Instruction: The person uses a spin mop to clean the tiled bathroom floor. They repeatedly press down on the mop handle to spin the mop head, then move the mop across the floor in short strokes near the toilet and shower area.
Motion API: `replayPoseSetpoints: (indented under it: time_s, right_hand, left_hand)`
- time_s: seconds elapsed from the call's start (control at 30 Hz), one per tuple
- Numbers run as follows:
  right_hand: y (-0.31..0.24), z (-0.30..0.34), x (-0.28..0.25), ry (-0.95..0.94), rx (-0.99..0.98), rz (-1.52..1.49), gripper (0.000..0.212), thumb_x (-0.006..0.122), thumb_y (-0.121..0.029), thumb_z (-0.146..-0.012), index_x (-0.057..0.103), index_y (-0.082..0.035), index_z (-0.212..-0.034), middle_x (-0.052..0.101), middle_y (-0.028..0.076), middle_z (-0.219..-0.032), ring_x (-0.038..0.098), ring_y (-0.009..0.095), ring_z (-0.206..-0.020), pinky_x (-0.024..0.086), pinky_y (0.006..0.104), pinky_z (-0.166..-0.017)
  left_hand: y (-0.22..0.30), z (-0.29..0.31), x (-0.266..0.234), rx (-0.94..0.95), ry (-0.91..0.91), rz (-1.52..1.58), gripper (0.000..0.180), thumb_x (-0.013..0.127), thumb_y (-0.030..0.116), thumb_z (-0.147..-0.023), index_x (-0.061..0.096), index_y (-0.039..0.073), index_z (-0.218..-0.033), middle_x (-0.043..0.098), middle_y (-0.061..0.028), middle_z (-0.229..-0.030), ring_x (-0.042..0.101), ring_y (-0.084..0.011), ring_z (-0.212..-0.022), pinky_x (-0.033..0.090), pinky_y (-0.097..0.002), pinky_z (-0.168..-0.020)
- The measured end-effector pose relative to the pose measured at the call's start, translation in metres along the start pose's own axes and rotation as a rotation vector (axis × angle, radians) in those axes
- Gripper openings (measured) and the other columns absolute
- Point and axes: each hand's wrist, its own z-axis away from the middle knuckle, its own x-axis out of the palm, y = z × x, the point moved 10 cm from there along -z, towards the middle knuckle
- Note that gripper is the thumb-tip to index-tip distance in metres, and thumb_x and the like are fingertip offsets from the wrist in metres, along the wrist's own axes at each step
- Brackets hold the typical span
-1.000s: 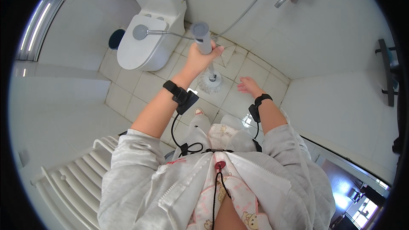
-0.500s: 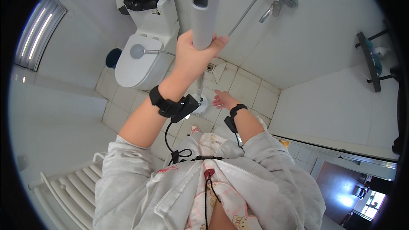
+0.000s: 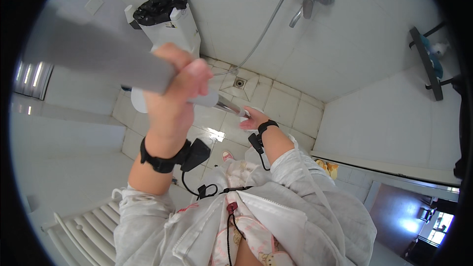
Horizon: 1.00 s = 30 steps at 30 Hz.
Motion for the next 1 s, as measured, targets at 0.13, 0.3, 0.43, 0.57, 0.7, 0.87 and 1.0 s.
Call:
replayPoseSetpoints:
  time_s: [0.13, 0.3, 0.43, 0.57, 0.7, 0.87, 1.0]
  right_hand:
    - [-0.013, -0.015, -0.036, 0.047, -0.037, -0.258, 0.039, 0.062, -0.026, -0.078, 0.046, 0.002, -0.1, 0.054, 0.019, -0.093, 0.057, 0.034, -0.089, 0.048, 0.0442, -0.08]
    - [-0.036, -0.047, -0.084, 0.152, -0.099, -0.46, 0.011, 0.054, 0.007, -0.067, 0.045, 0.003, -0.063, 0.047, 0.01, -0.063, 0.049, 0.02, -0.061, 0.047, 0.0309, -0.062]
    - [-0.049, -0.082, -0.102, 0.097, -0.129, -0.481, 0.011, 0.054, 0.007, -0.07, 0.046, 0.001, -0.065, 0.046, 0.007, -0.062, 0.047, 0.016, -0.058, 0.041, 0.027, -0.054]
    - [-0.052, -0.087, -0.111, 0.075, -0.139, -0.493, 0.01, 0.052, 0.007, -0.071, 0.048, 0.0, -0.066, 0.045, 0.004, -0.059, 0.045, 0.013, -0.055, 0.04, 0.0265, -0.053]
    - [-0.074, -0.054, -0.098, -0.124, -0.412, 0.041, 0.016, 0.049, 0.008, -0.065, 0.041, -0.005, -0.059, 0.04, 0.002, -0.05, 0.041, 0.012, -0.047, 0.037, 0.0253, -0.049]
    - [-0.04, -0.054, -0.119, 0.1, -0.139, -0.386, 0.014, 0.049, 0.006, -0.063, 0.039, -0.003, -0.06, 0.041, 0.009, -0.052, 0.044, 0.022, -0.046, 0.037, 0.0322, -0.046]
    - [-0.038, -0.054, -0.123, 0.172, -0.185, -0.279, 0.013, 0.049, 0.005, -0.065, 0.04, -0.003, -0.06, 0.039, 0.008, -0.051, 0.041, 0.022, -0.045, 0.035, 0.031, -0.045]
  left_hand:
    - [0.016, -0.01, -0.004, 0.045, 0.013, 0.034, 0.017, 0.053, 0.012, -0.077, 0.039, 0.009, -0.069, 0.037, 0.0005, -0.053, 0.039, -0.0113, -0.05, 0.039, -0.0296, -0.059]
    - [0.015, -0.015, -0.021, 0.062, 0.09, 0.047, 0.017, 0.052, 0.016, -0.08, 0.039, 0.01, -0.07, 0.035, 0.0005, -0.053, 0.038, -0.0111, -0.052, 0.039, -0.03, -0.062]
    - [0.014, -0.016, -0.058, 0.086, 0.27, 0.054, 0.012, 0.052, 0.013, -0.081, 0.044, 0.006, -0.085, 0.041, -0.0018, -0.058, 0.044, -0.0124, -0.057, 0.041, -0.0312, -0.066]
    - [0.05, 0.0, -0.078, 0.317, 0.314, -0.338, 0.043, 0.055, 0.011, -0.079, 0.035, 0.004, -0.116, 0.051, -0.0081, -0.082, 0.053, -0.018, -0.072, 0.045, -0.0345, -0.072]
    - [0.117, 0.028, -0.056, 0.708, 0.235, -0.668, 0.057, 0.055, 0.014, -0.078, 0.029, 0.013, -0.13, 0.048, -0.0151, -0.111, 0.055, -0.0279, -0.092, 0.045, -0.0405, -0.082]
    - [0.187, 0.047, -0.017, 0.964, -0.015, -0.931, 0.05, 0.059, 0.018, -0.079, 0.038, 0.018, -0.124, 0.047, -0.0135, -0.111, 0.054, -0.0335, -0.096, 0.048, -0.0432, -0.078]
    - [0.166, 0.046, -0.01, 0.556, -0.605, -0.583, 0.014, 0.06, 0.022, -0.082, 0.059, 0.013, -0.092, 0.053, -0.0027, -0.079, 0.059, -0.0172, -0.079, 0.049, -0.0327, -0.072]
